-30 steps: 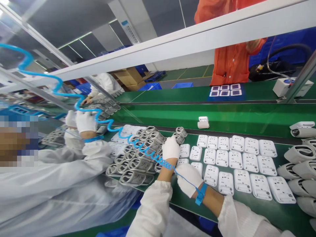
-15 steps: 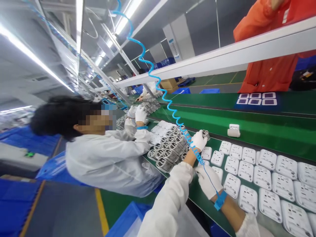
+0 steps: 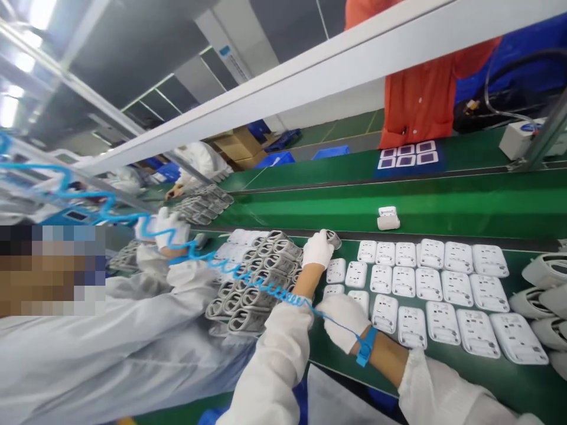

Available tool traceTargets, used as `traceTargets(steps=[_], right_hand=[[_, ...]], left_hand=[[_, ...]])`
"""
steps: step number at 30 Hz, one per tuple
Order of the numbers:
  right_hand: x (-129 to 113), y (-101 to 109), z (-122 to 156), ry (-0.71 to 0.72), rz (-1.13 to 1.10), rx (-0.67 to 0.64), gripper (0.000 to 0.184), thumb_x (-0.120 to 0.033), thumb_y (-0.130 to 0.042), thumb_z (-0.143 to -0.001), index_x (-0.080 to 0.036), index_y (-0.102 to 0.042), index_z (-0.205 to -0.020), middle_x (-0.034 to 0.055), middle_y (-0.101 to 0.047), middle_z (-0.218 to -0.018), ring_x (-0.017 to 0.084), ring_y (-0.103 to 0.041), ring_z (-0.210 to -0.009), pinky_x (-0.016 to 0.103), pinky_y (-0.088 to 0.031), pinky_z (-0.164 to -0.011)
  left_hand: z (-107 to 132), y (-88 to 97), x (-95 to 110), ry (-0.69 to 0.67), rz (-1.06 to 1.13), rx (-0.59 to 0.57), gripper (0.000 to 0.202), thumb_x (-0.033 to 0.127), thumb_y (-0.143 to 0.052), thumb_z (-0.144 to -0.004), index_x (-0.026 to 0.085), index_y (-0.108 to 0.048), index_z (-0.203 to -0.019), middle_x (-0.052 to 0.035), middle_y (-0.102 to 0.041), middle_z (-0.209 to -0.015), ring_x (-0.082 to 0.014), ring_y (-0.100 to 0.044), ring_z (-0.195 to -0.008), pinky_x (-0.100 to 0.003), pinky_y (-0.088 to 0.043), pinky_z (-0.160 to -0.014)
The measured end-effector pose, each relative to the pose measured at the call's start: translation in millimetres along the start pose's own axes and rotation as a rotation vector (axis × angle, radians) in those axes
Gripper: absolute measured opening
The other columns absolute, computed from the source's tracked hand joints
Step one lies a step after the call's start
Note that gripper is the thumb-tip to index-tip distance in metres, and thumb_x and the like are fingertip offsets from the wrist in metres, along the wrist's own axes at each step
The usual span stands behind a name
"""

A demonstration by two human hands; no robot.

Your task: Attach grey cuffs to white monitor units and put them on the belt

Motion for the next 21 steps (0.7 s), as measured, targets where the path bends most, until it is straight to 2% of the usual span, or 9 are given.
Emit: traceTargets(steps=[2, 4, 6, 8, 13, 17, 21], right_hand=[[1, -1, -3, -0.004, -0.016, 0.007, 0.022, -0.025, -0.059, -0.103, -0.021, -0.079, -0.11, 0.0069, -0.075, -0.118, 0.025, -0.068, -0.113, 0.036, -0.054, -0.101], [2, -2, -3, 0.0, -0.031, 0.015, 0.026, -0.019, -0.057, -0.099, -0.022, -0.082, -0.107, 0.007, -0.077, -0.117, 0.025, -0.068, -0.114, 0.032, -0.052, -0.099], [1, -3, -1, 0.005, -0.042, 0.018, 0.024, -0.021, -0.058, -0.099, -0.021, -0.082, -0.104, 0.0083, -0.078, -0.114, 0.026, -0.069, -0.114, 0.032, -0.052, -0.098], [1, -4, 0, 0.01, -0.047, 0.013, 0.023, -0.027, -0.06, -0.104, -0.019, -0.081, -0.102, 0.0098, -0.078, -0.112, 0.027, -0.071, -0.113, 0.035, -0.054, -0.098], [3, -6, 2, 0.027, -0.052, 0.002, 0.031, -0.045, -0.068, -0.106, -0.019, -0.073, -0.122, 0.0089, -0.072, -0.127, 0.025, -0.07, -0.115, 0.046, -0.059, -0.103], [7, -9, 1, 0.015, -0.067, 0.014, 0.028, -0.044, -0.068, -0.107, -0.024, -0.073, -0.125, 0.0083, -0.068, -0.136, 0.026, -0.068, -0.12, 0.042, -0.059, -0.103], [9, -12, -5, 0.005, -0.083, 0.017, 0.023, -0.036, -0.069, -0.106, -0.018, -0.074, -0.12, 0.0092, -0.072, -0.123, 0.027, -0.069, -0.118, 0.047, -0.057, -0.108]], left_hand=[[1, 1.4, 1, -0.039, 0.001, -0.017, 0.048, 0.021, -0.061, -0.092, 0.019, -0.059, -0.14, -0.0184, -0.071, -0.131, -0.0337, -0.069, -0.123, -0.041, -0.051, -0.102], [1, 3.2, 2, -0.056, 0.02, -0.035, 0.044, 0.034, -0.067, -0.093, 0.023, -0.062, -0.135, -0.0145, -0.073, -0.13, -0.032, -0.07, -0.121, -0.039, -0.051, -0.1], [1, 4.1, 2, -0.023, 0.056, -0.054, 0.048, 0.054, -0.072, -0.091, 0.024, -0.064, -0.127, -0.0127, -0.076, -0.126, -0.0315, -0.071, -0.116, -0.037, -0.052, -0.095], [-2, 3.5, 3, 0.008, 0.075, -0.077, 0.055, 0.066, -0.073, -0.087, 0.024, -0.064, -0.12, -0.0126, -0.078, -0.12, -0.0312, -0.073, -0.11, -0.037, -0.052, -0.09], [-12, 1.1, 12, -0.06, 0.036, -0.098, 0.045, 0.063, -0.074, -0.088, 0.027, -0.064, -0.113, -0.0086, -0.079, -0.113, -0.0287, -0.074, -0.102, -0.034, -0.05, -0.083], [-11, 0.5, 14, -0.128, 0.018, -0.09, 0.039, 0.056, -0.074, -0.09, 0.03, -0.064, -0.118, -0.0056, -0.077, -0.117, -0.0275, -0.071, -0.108, -0.034, -0.049, -0.086], [-9, 0.8, 16, -0.175, -0.02, -0.096, 0.037, 0.05, -0.073, -0.091, 0.029, -0.063, -0.12, -0.0069, -0.075, -0.116, -0.029, -0.069, -0.111, -0.035, -0.049, -0.089]])
Point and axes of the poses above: each hand's wrist, its own z-axis away from the middle knuckle, its own y-axis out of the back of the hand, x = y × z, the point moved 5 cm from there along -z, towards the middle knuckle
